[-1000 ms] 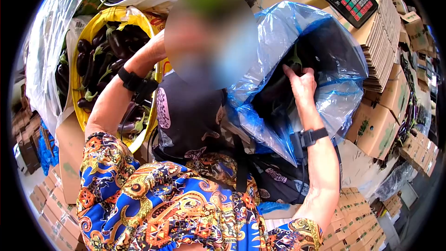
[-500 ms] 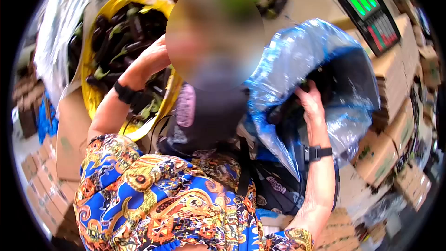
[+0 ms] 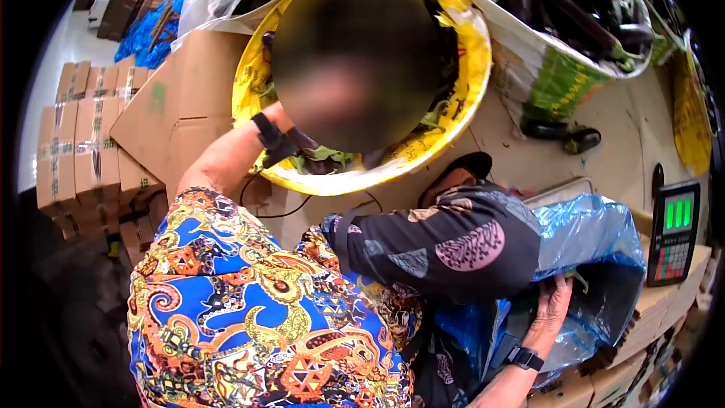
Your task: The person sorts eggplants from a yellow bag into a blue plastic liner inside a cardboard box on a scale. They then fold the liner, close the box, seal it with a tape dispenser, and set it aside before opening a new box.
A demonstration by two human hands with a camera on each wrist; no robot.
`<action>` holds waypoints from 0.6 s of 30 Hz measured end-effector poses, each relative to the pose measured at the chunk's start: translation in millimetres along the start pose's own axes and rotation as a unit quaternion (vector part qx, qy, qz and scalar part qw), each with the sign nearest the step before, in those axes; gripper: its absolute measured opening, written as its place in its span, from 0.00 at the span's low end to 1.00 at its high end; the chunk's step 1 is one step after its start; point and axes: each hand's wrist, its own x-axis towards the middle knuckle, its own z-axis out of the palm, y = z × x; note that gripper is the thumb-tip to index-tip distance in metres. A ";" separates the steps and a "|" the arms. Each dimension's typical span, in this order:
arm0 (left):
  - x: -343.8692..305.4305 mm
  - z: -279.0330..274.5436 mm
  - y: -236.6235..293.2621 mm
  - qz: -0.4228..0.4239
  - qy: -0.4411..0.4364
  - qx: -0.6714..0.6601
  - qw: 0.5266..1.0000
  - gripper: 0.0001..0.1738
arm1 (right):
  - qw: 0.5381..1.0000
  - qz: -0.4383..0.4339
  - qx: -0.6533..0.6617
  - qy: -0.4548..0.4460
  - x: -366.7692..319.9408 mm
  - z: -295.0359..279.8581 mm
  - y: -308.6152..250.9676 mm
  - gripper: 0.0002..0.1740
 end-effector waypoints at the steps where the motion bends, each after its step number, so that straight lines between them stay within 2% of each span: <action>1: 3.8 15.3 -20.2 0.000 -0.020 0.043 0.999 0.24 | 1.000 0.015 0.010 -0.006 3.7 -7.5 3.9 0.32; 2: 13.2 34.2 -41.3 -0.002 -0.042 0.086 0.995 0.25 | 0.999 0.031 0.021 -0.008 3.9 -14.0 7.7 0.31; 4: 36.7 55.9 -69.3 0.055 -0.052 0.228 0.971 0.32 | 0.999 0.018 0.026 -0.034 -8.4 -4.8 5.7 0.28; 6: 44.9 80.0 -74.4 0.098 -0.018 0.315 0.944 0.38 | 0.989 0.018 -0.143 -0.025 -6.1 -2.9 -0.6 0.29; 7: 54.7 87.4 -83.5 0.089 -0.009 0.342 0.935 0.42 | 0.989 0.027 -0.145 -0.029 -6.5 -2.1 -1.9 0.29; 10: 64.6 108.0 -93.1 0.036 0.050 0.405 0.912 0.42 | 0.990 0.035 -0.134 -0.037 -11.7 8.4 -5.2 0.31; 13: 69.3 108.9 -90.4 -0.014 0.077 0.408 0.910 0.44 | 0.994 0.007 -0.107 -0.019 -19.7 15.9 3.6 0.32; 14: 72.3 104.1 -95.9 -0.003 0.082 0.404 0.911 0.44 | 0.993 -0.016 -0.116 -0.027 -14.5 9.5 10.9 0.31; 15: 82.7 95.1 -106.2 0.029 0.078 0.422 0.903 0.39 | 0.992 -0.034 -0.124 -0.020 -13.5 15.1 13.5 0.30; 16: 49.0 98.7 -45.4 0.010 0.047 0.326 0.944 0.34 | 0.990 -0.051 -0.131 -0.004 -14.8 23.0 16.2 0.29; 17: 53.8 92.0 -60.4 0.022 0.078 0.298 0.951 0.30 | 0.988 -0.047 -0.150 0.006 -19.0 27.5 17.5 0.28; 18: 34.3 97.0 -22.6 0.001 0.045 0.244 0.969 0.28 | 0.984 -0.043 -0.169 0.024 -22.6 27.3 16.7 0.26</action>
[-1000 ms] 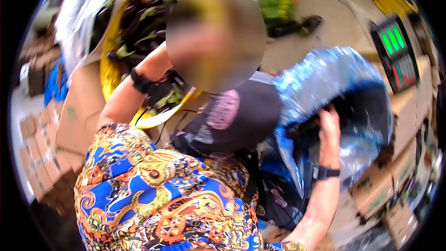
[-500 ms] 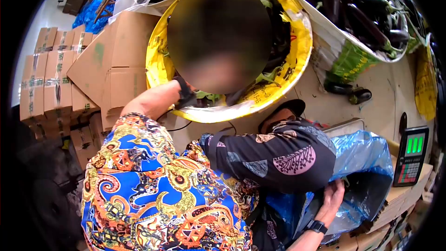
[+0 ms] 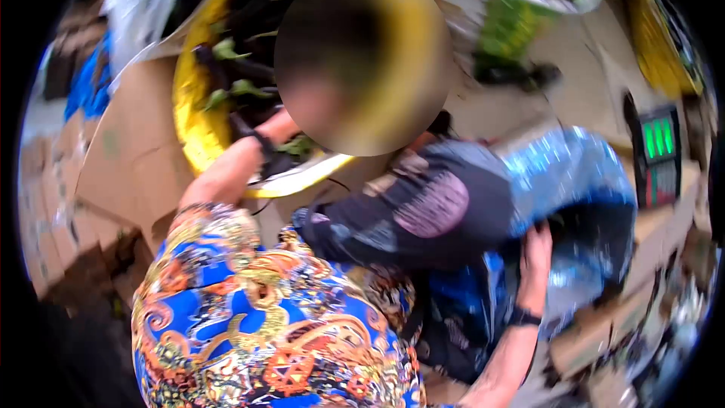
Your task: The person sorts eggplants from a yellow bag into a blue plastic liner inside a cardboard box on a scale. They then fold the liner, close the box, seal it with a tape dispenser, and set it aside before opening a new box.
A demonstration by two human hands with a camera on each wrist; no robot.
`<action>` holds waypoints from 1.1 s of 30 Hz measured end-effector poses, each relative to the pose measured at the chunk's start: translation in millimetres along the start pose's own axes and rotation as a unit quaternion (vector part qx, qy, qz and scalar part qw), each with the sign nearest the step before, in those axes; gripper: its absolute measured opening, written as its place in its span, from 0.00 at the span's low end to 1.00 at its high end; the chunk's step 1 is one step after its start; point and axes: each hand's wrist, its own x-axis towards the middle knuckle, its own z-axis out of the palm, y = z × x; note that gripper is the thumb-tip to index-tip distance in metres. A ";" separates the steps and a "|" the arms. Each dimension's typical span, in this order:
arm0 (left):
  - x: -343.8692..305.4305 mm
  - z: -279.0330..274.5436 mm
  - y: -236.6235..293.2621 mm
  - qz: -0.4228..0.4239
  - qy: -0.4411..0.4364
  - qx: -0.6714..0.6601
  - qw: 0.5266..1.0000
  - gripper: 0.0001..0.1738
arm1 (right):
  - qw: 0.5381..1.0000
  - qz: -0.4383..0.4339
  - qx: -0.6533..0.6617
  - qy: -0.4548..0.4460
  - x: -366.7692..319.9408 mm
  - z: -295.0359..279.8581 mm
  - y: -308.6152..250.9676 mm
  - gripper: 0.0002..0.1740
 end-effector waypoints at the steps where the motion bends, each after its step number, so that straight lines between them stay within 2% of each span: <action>1: -5.3 -2.6 4.7 0.079 0.018 -0.094 0.992 0.27 | 0.998 0.061 -0.022 0.000 1.0 -5.9 1.2 0.24; 2: -26.3 -13.3 45.0 0.073 0.033 -0.115 0.990 0.27 | 0.996 0.071 -0.029 0.033 -10.4 5.0 -14.5 0.24; 3: -20.0 -24.1 40.0 0.083 0.059 -0.120 0.988 0.27 | 0.996 0.075 -0.042 0.032 -9.1 -0.9 -17.5 0.25; 4: -25.3 -37.4 63.8 0.146 0.069 -0.142 0.977 0.28 | 0.995 0.079 -0.055 0.023 -9.1 -7.7 -19.0 0.27; 6: -29.8 -62.4 105.0 0.145 0.066 -0.208 0.965 0.27 | 0.983 0.079 -0.161 0.048 -27.9 -6.8 -46.3 0.30; 7: -29.4 -66.8 131.0 0.201 0.039 -0.258 0.944 0.27 | 0.979 0.053 -0.194 0.020 -31.0 -18.4 -49.2 0.32; 8: -29.8 -69.3 157.6 0.252 0.015 -0.306 0.918 0.26 | 0.986 0.028 -0.163 0.028 -41.3 -14.8 -65.7 0.31; 10: -46.6 -63.8 220.5 0.320 -0.022 -0.297 0.900 0.27 | 0.993 -0.073 -0.084 0.034 -59.6 -12.1 -98.7 0.30; 12: -67.5 -41.7 279.6 0.379 -0.112 -0.238 0.887 0.23 | 0.986 -0.149 -0.065 0.022 -88.0 9.0 -145.6 0.31; 14: -78.2 -6.9 326.3 0.479 -0.181 -0.128 0.849 0.25 | 0.968 -0.243 -0.063 -0.007 -115.4 33.2 -180.4 0.38; 16: -109.2 39.1 375.4 0.488 -0.235 0.061 0.838 0.27 | 0.958 -0.278 -0.065 -0.032 -130.4 51.8 -195.4 0.45; 17: -119.1 65.3 384.5 0.483 -0.289 0.028 0.826 0.27 | 0.954 -0.293 -0.066 -0.022 -134.3 58.0 -198.4 0.46; 18: -124.9 88.2 389.4 0.474 -0.342 -0.007 0.811 0.28 | 0.966 -0.258 -0.035 0.002 -136.6 60.9 -199.6 0.42; 20: -127.4 112.1 403.6 0.502 -0.329 0.171 0.782 0.28 | 0.975 -0.216 -0.012 0.041 -130.8 46.6 -181.8 0.39; 22: -117.9 119.3 402.3 0.420 -0.452 0.152 0.773 0.30 | 0.980 -0.189 -0.022 0.054 -119.5 23.5 -147.5 0.35; 23: -111.8 115.9 403.4 0.392 -0.486 0.164 0.764 0.29 | 0.987 -0.143 -0.024 0.066 -113.9 16.1 -127.0 0.35; 26: -88.7 103.1 388.3 0.415 -0.455 0.111 0.780 0.29 | 0.992 -0.077 -0.034 0.094 -90.2 8.5 -63.5 0.34; 29: -57.9 78.8 366.9 0.412 -0.413 0.083 0.808 0.29 | 0.996 -0.004 0.047 0.074 -56.7 8.9 -20.4 0.32; 30: -50.6 70.7 355.9 0.396 -0.402 0.076 0.822 0.29 | 0.997 0.040 0.017 0.069 -47.0 10.8 -12.2 0.33; 32: -36.8 52.0 331.4 0.361 -0.378 0.062 0.850 0.29 | 0.993 0.004 -0.067 0.096 -28.9 14.0 15.6 0.37; 33: -28.4 42.0 316.0 0.344 -0.365 0.066 0.863 0.29 | 0.990 0.049 -0.094 0.097 -28.2 13.8 9.0 0.38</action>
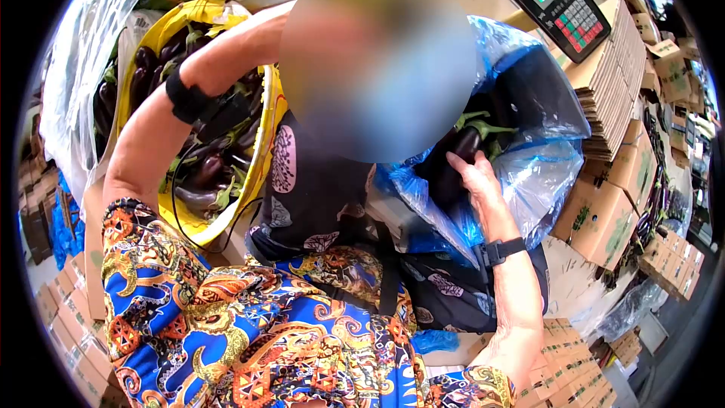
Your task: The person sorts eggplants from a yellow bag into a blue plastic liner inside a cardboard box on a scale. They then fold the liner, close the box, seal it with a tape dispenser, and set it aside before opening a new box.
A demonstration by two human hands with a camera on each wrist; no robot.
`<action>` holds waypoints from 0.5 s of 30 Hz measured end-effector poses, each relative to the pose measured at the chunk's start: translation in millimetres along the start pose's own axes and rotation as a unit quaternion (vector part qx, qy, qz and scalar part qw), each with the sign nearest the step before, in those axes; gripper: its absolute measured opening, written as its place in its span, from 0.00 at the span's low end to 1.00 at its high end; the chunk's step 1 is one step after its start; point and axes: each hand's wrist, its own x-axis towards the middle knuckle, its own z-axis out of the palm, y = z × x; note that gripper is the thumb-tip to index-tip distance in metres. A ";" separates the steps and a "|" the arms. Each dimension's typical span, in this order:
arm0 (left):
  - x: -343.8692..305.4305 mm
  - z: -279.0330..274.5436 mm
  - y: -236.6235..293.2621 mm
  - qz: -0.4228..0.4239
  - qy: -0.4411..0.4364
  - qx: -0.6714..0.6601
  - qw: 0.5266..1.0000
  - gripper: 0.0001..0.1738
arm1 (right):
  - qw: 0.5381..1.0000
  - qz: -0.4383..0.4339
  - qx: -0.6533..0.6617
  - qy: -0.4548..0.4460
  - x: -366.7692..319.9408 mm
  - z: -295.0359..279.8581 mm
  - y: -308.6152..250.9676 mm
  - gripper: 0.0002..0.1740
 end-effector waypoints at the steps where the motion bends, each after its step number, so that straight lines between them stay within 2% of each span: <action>1: -11.6 -5.3 -15.2 -0.022 0.013 -0.001 1.000 0.29 | 0.999 0.042 -0.032 -0.005 -0.4 -1.1 -7.3 0.40; 3: -36.2 -14.1 -53.3 -0.082 0.054 -0.038 0.994 0.31 | 0.997 0.064 -0.045 -0.018 -12.8 -8.6 -14.7 0.39; 4: -51.3 -14.2 -75.1 -0.105 0.084 -0.078 0.988 0.30 | 0.989 0.002 -0.145 0.019 2.5 -12.7 9.3 0.37; 5: -65.2 -10.3 -95.1 -0.129 0.119 -0.116 0.978 0.28 | 0.983 0.004 -0.179 0.034 3.9 -16.2 9.9 0.37; 7: -96.5 -0.5 -146.6 -0.089 0.184 -0.271 0.940 0.25 | 0.966 0.001 -0.254 0.037 1.1 -8.3 5.0 0.37; 8: -111.5 4.4 -148.2 -0.100 0.201 -0.359 0.906 0.22 | 0.971 -0.002 -0.239 0.021 -0.1 -9.1 6.4 0.37; 9: -127.7 11.2 -127.6 -0.141 0.226 -0.350 0.898 0.20 | 0.975 -0.010 -0.223 0.005 -1.5 -12.7 8.0 0.37; 10: -147.1 14.4 -139.4 -0.157 0.209 -0.295 0.919 0.18 | 0.970 -0.041 -0.240 0.017 -4.4 -11.0 9.2 0.38; 12: -185.9 38.9 -160.9 -0.188 0.195 -0.290 0.918 0.16 | 0.969 -0.032 -0.244 0.017 0.5 -16.6 22.0 0.38; 13: -202.4 48.5 -157.1 -0.201 0.172 -0.297 0.917 0.16 | 0.973 -0.039 -0.226 0.012 5.0 -22.2 29.4 0.33; 15: -234.6 78.3 -199.1 -0.216 0.140 -0.278 0.925 0.16 | 0.993 0.017 -0.108 -0.048 -6.0 -23.1 13.2 0.25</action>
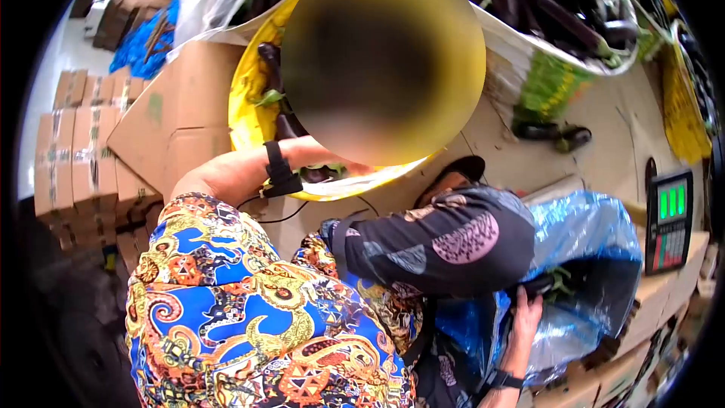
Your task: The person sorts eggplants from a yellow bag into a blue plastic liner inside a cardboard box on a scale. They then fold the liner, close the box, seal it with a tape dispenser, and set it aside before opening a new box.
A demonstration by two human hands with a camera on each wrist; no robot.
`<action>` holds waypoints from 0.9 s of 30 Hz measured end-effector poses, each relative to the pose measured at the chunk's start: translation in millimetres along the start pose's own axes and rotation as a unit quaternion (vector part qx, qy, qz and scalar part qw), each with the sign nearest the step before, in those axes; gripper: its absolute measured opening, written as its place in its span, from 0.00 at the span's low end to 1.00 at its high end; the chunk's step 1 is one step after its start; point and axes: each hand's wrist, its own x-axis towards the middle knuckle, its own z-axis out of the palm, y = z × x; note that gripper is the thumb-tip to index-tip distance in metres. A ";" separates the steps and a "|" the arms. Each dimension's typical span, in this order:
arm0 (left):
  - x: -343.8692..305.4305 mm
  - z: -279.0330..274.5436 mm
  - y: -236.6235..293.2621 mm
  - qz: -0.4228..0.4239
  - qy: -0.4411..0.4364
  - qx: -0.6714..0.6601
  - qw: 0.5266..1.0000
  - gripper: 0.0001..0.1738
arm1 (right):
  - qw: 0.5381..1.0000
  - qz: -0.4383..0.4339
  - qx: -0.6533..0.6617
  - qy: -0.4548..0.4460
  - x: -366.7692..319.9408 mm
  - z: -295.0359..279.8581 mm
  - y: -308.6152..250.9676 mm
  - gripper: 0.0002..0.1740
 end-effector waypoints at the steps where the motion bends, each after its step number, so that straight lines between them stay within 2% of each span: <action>1: -6.6 -3.6 -15.2 -0.034 0.017 0.038 0.999 0.16 | 1.000 -0.010 0.011 -0.002 0.0 -0.4 0.5 0.25; 4: -16.7 -17.2 -42.1 -0.105 0.101 0.115 0.983 0.16 | 0.998 -0.014 0.055 -0.001 -2.3 -0.8 2.9 0.23; 5: -16.2 -25.4 -46.4 -0.098 0.149 0.177 0.968 0.14 | 0.999 0.000 0.039 -0.013 -5.1 -4.9 -1.3 0.22; 6: -17.8 -32.0 -44.8 -0.054 0.192 0.194 0.960 0.13 | 0.999 -0.005 0.039 -0.009 -3.1 -5.2 1.1 0.22; 8: -7.8 -60.8 -64.5 0.033 0.264 0.343 0.901 0.11 | 0.999 -0.014 0.037 -0.002 1.5 -6.5 10.2 0.23; 10: 0.4 -78.3 -58.1 0.081 0.359 0.455 0.811 0.17 | 0.999 -0.030 0.003 0.009 -10.2 1.7 -8.8 0.26; 11: 7.7 -81.7 -55.7 0.118 0.391 0.440 0.800 0.19 | 1.000 -0.027 0.004 0.010 -12.9 3.0 -12.2 0.27; 14: 36.4 -80.6 -38.2 0.133 0.393 0.517 0.748 0.23 | 0.998 -0.029 -0.056 0.030 -16.9 3.6 -22.0 0.27; 15: 44.8 -75.3 -32.8 0.100 0.388 0.552 0.732 0.28 | 0.995 -0.029 -0.086 0.040 -18.8 2.3 -24.1 0.27; 18: 78.9 -82.9 -48.2 0.047 0.364 0.679 0.636 0.31 | 0.991 -0.036 -0.120 0.053 -16.6 1.4 -22.9 0.27; 19: 85.8 -88.3 -54.9 0.082 0.380 0.705 0.593 0.29 | 0.988 -0.047 -0.134 0.058 -17.7 1.6 -23.8 0.28; 22: 91.1 -102.3 -53.7 0.112 0.337 0.706 0.613 0.26 | 0.983 -0.056 -0.161 0.073 -25.0 6.1 -29.5 0.29; 24: 79.0 -108.7 -34.9 0.124 0.330 0.663 0.661 0.25 | 0.976 -0.059 -0.193 0.077 -23.6 6.1 -30.8 0.31; 26: 56.3 -115.6 2.1 0.161 0.354 0.514 0.764 0.22 | 0.974 -0.061 -0.209 0.066 -25.7 4.4 -30.6 0.32; 27: 47.1 -124.5 11.5 0.177 0.322 0.369 0.854 0.21 | 0.974 -0.060 -0.209 0.065 -23.0 2.6 -27.3 0.33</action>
